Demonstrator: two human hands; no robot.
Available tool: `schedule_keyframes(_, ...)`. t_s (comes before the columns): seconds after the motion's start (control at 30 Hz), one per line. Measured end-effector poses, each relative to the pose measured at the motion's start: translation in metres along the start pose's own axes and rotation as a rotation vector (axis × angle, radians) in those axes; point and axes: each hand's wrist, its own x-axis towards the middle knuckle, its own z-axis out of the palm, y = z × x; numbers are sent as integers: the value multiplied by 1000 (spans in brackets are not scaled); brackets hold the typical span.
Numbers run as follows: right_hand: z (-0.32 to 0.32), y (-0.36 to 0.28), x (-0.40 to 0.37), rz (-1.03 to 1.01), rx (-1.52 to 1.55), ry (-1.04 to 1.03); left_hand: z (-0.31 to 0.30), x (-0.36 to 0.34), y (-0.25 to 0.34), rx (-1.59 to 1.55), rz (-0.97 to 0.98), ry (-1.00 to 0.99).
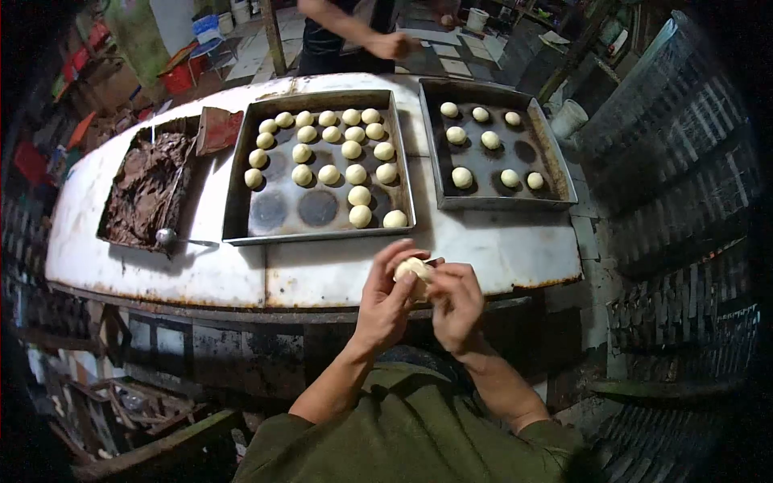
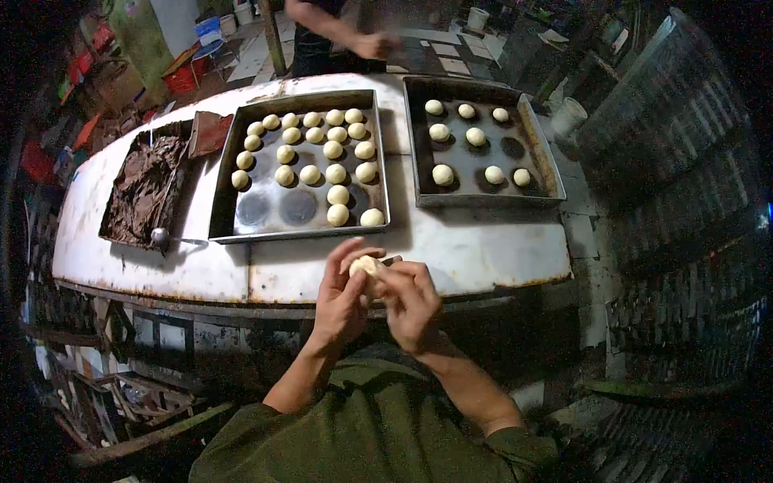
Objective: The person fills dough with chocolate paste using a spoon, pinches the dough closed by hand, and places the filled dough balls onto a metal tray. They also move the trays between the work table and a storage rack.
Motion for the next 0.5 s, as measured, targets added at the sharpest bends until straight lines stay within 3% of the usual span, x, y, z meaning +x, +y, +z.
schedule_keyframes(0.03,2,10,-3,-132,-123,17,4,8,-10,-58,34,38)
schedule_keyframes(0.07,0,12,-8,-74,-77,6,5,15,-17,-50,36,33)
schedule_keyframes(0.13,-25,24,2,-202,-361,-8,12,25,-33,-105,-94,62)
schedule_keyframes(0.17,-40,32,11,-194,-252,-27,18,29,-40,-6,-174,135)
schedule_keyframes(0.2,-54,41,19,-186,-143,-43,27,32,-49,-22,-102,-10)
schedule_keyframes(0.23,-66,50,23,13,173,-62,36,38,-57,41,-36,-110)
schedule_keyframes(0.27,-77,68,24,74,370,-44,48,44,-65,102,25,-207)
schedule_keyframes(0.33,-108,85,33,321,550,-115,70,63,-84,147,56,-270)
schedule_keyframes(0.4,-133,109,41,200,447,-54,96,82,-103,198,71,-336)
schedule_keyframes(0.47,-156,131,46,65,315,-30,122,103,-122,203,39,-42)
schedule_keyframes(0.5,-162,135,50,-31,176,-6,125,116,-131,174,22,1)
